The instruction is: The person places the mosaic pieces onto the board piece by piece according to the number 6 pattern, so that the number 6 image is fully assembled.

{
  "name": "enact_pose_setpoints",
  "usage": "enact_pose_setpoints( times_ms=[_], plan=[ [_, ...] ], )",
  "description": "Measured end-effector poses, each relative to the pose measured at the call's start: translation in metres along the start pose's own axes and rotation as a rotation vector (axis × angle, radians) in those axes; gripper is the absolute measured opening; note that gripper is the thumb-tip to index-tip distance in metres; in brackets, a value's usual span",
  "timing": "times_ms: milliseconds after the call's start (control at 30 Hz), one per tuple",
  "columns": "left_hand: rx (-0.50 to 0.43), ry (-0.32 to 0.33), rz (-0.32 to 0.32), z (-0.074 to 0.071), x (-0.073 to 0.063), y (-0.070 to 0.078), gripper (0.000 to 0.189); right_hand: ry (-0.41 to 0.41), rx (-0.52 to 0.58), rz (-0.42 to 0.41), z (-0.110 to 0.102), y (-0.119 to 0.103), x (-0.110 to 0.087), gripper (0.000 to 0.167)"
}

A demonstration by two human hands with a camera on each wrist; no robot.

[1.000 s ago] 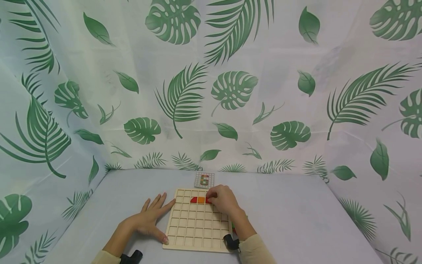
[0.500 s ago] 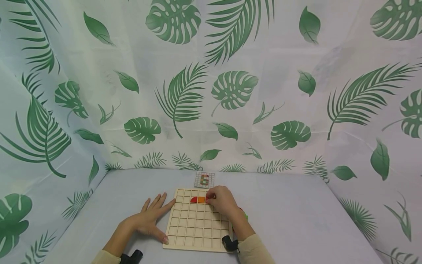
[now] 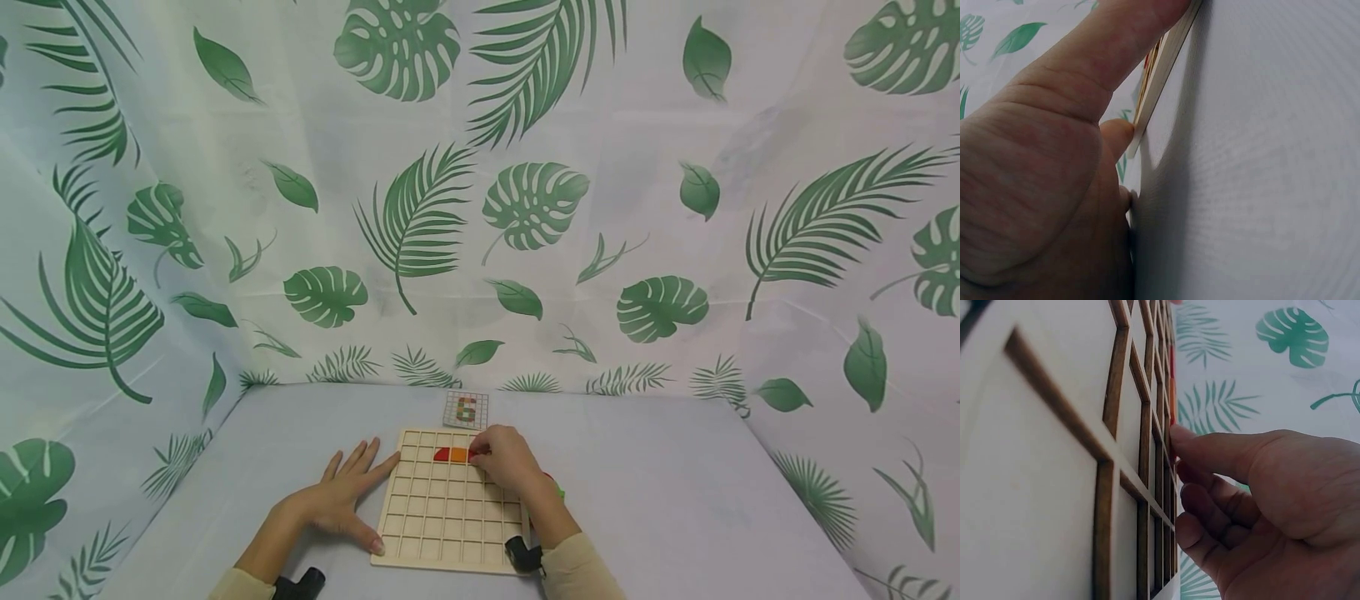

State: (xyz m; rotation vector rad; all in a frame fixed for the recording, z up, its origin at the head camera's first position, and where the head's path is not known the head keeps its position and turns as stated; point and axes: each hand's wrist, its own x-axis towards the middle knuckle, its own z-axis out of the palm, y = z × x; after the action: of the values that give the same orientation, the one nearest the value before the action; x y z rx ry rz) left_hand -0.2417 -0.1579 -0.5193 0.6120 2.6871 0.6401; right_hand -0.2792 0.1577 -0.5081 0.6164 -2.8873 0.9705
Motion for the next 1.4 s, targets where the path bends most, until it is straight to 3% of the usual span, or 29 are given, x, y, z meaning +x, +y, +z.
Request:
enact_pose_setpoints(
  times_ms=[400, 700, 933, 1400],
  plan=[
    [0.009, 0.001, 0.025, 0.001, 0.0, -0.002, 0.137, 0.033, 0.006, 0.037, -0.006, -0.001, -0.003, 0.012],
    [0.008, 0.001, -0.009, 0.001, 0.002, 0.0, 0.138, 0.06, 0.043, 0.07, -0.027, 0.01, -0.008, 0.017],
    [0.014, 0.001, 0.009, 0.0, 0.0, -0.001, 0.138, 0.092, 0.047, 0.09, -0.04, 0.022, -0.014, 0.019],
    [0.006, 0.003, 0.012, 0.0, -0.002, 0.002, 0.138, 0.019, 0.032, 0.164, -0.06, 0.033, -0.022, 0.023]
  ],
)
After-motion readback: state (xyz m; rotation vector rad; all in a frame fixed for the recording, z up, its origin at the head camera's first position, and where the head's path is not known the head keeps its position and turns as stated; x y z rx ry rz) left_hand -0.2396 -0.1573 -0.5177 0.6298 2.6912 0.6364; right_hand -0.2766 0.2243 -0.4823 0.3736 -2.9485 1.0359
